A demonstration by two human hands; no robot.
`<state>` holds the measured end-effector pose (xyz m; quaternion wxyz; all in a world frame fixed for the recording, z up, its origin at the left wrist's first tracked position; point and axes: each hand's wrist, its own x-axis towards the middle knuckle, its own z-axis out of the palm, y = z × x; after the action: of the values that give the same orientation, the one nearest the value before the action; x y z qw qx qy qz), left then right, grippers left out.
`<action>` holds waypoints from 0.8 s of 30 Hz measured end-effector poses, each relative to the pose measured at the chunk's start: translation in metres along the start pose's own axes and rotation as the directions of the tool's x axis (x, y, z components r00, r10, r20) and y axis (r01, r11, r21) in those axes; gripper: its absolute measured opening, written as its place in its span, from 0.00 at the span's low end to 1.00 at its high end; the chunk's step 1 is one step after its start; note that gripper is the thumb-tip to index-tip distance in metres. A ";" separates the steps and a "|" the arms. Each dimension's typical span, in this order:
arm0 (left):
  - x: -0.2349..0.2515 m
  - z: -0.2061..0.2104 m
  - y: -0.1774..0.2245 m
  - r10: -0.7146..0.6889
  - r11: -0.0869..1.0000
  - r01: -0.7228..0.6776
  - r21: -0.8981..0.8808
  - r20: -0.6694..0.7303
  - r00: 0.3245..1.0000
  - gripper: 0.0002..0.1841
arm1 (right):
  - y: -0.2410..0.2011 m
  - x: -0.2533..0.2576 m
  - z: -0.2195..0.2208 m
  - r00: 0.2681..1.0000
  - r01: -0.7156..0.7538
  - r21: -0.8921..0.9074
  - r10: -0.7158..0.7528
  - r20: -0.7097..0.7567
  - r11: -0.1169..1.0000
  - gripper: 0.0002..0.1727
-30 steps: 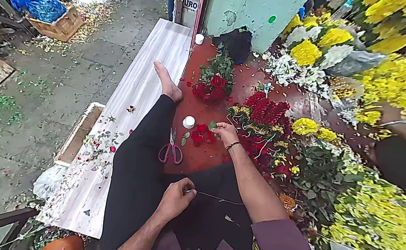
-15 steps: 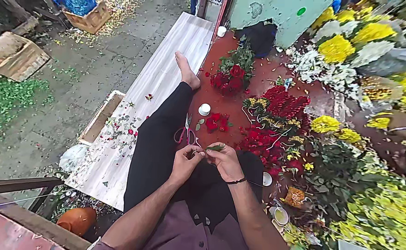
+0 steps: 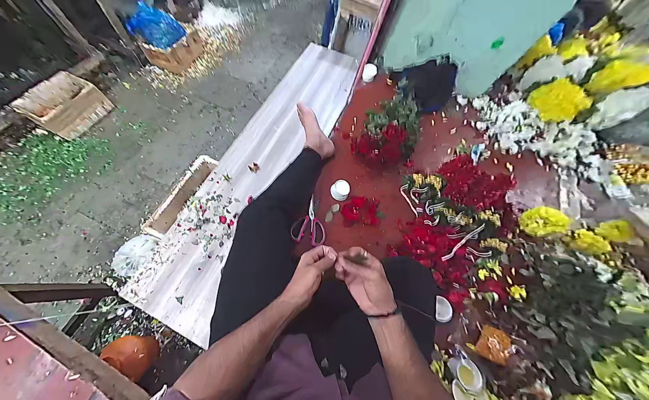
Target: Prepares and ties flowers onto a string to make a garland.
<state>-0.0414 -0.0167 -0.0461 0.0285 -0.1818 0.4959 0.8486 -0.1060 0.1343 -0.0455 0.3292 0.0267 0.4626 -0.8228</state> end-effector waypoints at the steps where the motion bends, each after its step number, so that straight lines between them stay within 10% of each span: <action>1: 0.002 -0.001 0.001 -0.053 0.993 0.049 -0.108 -0.034 0.998 0.11 | -0.002 0.002 0.000 0.999 0.025 0.060 -0.028 0.047 0.998 0.06; 7: 0.003 -0.014 0.011 -0.295 0.818 0.137 -0.559 -0.202 0.934 0.18 | -0.033 0.003 -0.007 0.976 0.216 0.102 -0.215 -0.026 0.971 0.08; 13: -0.002 -0.005 0.001 -0.338 0.939 0.320 -0.122 -0.169 0.926 0.20 | -0.042 0.007 -0.010 0.945 0.111 -0.175 -0.158 -0.286 0.978 0.08; 24: -0.006 -0.001 -0.001 -0.086 0.983 0.082 0.162 0.017 0.996 0.12 | -0.006 -0.008 -0.014 0.972 0.080 -0.304 -0.141 -0.186 0.949 0.09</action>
<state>-0.0355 -0.0161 -0.0450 0.0851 -0.1895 0.5544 0.8059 -0.1069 0.1519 -0.0462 0.2331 0.0361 0.6120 -0.7549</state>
